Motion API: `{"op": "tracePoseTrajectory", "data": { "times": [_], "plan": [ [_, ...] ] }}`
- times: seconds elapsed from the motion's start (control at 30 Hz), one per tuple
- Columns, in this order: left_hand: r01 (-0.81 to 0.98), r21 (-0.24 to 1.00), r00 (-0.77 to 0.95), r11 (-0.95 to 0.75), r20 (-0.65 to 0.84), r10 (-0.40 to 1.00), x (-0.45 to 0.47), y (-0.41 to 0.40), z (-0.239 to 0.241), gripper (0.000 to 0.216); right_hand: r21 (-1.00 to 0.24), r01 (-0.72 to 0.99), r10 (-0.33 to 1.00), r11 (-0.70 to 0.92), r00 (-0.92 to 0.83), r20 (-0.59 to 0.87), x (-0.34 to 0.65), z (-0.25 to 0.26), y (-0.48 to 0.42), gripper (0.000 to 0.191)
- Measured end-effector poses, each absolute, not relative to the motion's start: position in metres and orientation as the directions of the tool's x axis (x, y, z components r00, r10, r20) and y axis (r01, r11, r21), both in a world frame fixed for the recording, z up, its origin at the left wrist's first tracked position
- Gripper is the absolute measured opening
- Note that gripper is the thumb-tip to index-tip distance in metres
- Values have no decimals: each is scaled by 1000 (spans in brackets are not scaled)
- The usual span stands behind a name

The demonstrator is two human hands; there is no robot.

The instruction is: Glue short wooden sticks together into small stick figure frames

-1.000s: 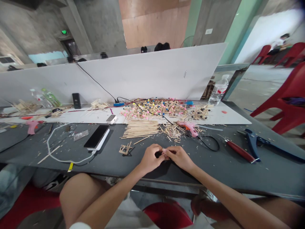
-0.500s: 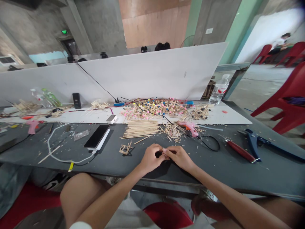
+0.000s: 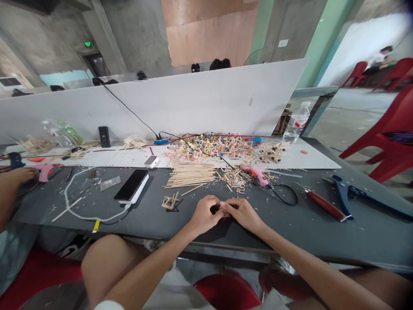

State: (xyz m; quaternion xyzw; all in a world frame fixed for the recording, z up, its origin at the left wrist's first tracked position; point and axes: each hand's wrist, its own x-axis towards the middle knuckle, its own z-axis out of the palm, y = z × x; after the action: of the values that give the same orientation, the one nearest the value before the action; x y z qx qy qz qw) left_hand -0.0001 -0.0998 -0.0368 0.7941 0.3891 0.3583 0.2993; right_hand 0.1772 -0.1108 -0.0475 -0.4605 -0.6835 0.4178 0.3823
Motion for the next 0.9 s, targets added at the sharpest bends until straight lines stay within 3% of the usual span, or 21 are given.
{"op": "tracePoseTrajectory", "data": {
  "times": [0.9],
  "plan": [
    [397,758,435,-517,340,833,0,-101,-36,6,-929,298,950,221,-281,135,177,-48,-110,50]
  ]
}}
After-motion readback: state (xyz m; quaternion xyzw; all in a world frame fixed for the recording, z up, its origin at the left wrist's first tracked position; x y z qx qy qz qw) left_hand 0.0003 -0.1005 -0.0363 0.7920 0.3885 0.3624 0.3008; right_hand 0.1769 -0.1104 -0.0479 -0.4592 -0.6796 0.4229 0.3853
